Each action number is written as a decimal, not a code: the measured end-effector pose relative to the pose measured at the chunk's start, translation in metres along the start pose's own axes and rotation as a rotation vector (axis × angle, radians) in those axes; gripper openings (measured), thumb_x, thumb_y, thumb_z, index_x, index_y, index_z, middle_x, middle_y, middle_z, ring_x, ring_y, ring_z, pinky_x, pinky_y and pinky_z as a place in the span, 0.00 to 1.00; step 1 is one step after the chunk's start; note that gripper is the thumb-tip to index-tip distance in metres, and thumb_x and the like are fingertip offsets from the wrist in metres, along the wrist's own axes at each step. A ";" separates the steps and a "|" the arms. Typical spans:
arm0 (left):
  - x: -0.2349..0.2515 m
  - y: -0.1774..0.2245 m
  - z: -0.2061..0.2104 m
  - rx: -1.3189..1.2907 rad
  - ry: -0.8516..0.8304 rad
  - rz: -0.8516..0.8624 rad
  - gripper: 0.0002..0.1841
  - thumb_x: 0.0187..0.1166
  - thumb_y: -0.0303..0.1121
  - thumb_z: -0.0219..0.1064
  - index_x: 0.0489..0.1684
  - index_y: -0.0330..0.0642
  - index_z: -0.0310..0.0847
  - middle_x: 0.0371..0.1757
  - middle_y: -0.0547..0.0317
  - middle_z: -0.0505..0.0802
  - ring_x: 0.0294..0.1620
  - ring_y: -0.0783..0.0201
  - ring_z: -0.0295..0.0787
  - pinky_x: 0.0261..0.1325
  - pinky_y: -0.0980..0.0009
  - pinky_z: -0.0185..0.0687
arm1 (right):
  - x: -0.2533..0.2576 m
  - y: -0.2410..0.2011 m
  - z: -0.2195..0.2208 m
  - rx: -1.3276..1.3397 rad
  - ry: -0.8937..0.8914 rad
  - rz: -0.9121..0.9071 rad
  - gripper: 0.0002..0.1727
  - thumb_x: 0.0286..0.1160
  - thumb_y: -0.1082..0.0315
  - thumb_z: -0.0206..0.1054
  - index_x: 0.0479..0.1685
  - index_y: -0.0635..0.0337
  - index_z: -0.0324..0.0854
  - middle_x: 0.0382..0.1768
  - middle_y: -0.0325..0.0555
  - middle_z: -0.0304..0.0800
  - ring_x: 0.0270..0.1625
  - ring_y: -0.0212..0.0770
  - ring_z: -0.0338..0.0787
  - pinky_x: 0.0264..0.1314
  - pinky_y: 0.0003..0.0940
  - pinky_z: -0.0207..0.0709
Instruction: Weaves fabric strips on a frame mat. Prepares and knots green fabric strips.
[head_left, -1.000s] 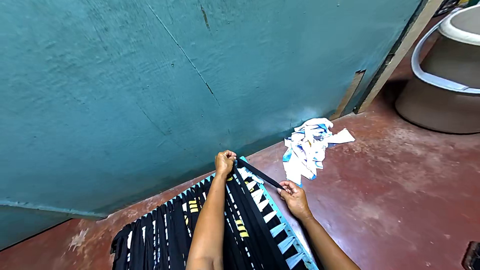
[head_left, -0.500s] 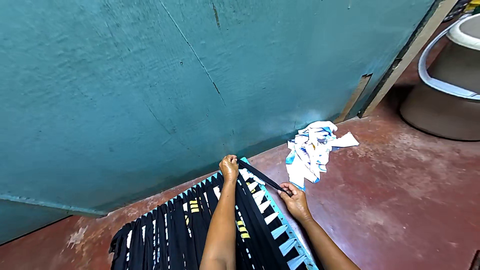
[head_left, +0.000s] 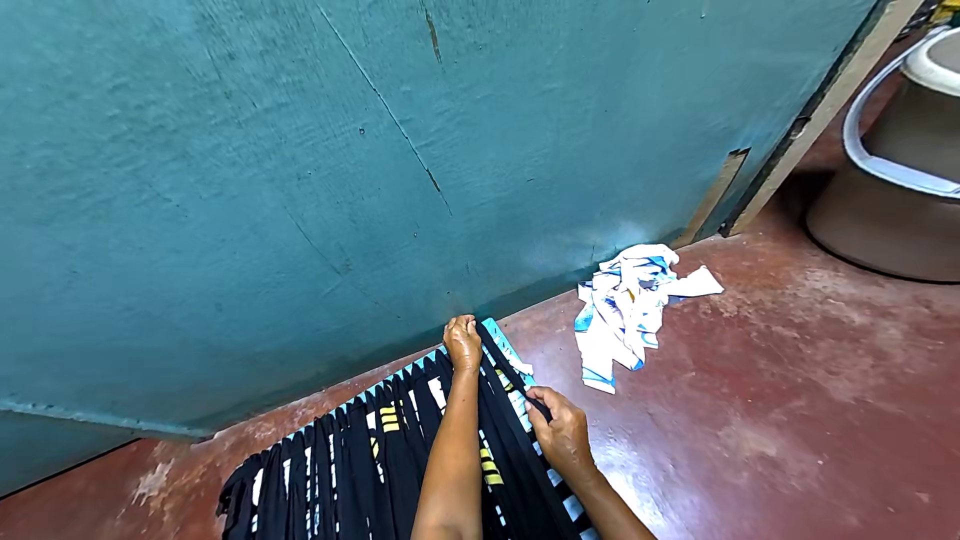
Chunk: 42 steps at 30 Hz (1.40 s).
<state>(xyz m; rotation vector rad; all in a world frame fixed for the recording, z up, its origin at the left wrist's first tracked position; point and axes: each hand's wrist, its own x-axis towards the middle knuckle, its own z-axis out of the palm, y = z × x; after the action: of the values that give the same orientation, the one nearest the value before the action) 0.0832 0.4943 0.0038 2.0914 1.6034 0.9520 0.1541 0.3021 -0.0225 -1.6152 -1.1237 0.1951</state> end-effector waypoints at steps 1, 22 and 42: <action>-0.001 -0.001 0.002 0.014 0.000 0.009 0.11 0.81 0.21 0.62 0.49 0.24 0.90 0.52 0.32 0.93 0.61 0.38 0.89 0.73 0.48 0.76 | -0.001 0.001 0.000 0.016 0.004 0.004 0.12 0.64 0.71 0.67 0.40 0.68 0.92 0.37 0.54 0.97 0.39 0.51 0.97 0.46 0.47 0.88; 0.006 0.019 -0.011 0.288 -0.183 -0.150 0.13 0.85 0.23 0.57 0.55 0.32 0.89 0.56 0.39 0.94 0.69 0.40 0.83 0.75 0.51 0.71 | 0.004 0.000 -0.002 0.059 0.099 0.180 0.11 0.63 0.73 0.67 0.39 0.69 0.91 0.32 0.53 0.93 0.35 0.50 0.90 0.41 0.45 0.82; -0.054 0.020 -0.025 0.382 -0.425 0.132 0.31 0.81 0.19 0.54 0.86 0.54 0.71 0.92 0.40 0.63 0.93 0.33 0.47 0.85 0.32 0.48 | 0.008 -0.019 -0.021 -0.041 -0.232 0.254 0.06 0.64 0.77 0.66 0.28 0.71 0.87 0.28 0.60 0.90 0.40 0.59 0.92 0.51 0.58 0.78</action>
<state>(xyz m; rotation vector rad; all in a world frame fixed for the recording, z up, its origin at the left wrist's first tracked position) 0.0732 0.4338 0.0176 2.4638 1.5188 0.2082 0.1613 0.2924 0.0045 -1.8048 -1.0975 0.5401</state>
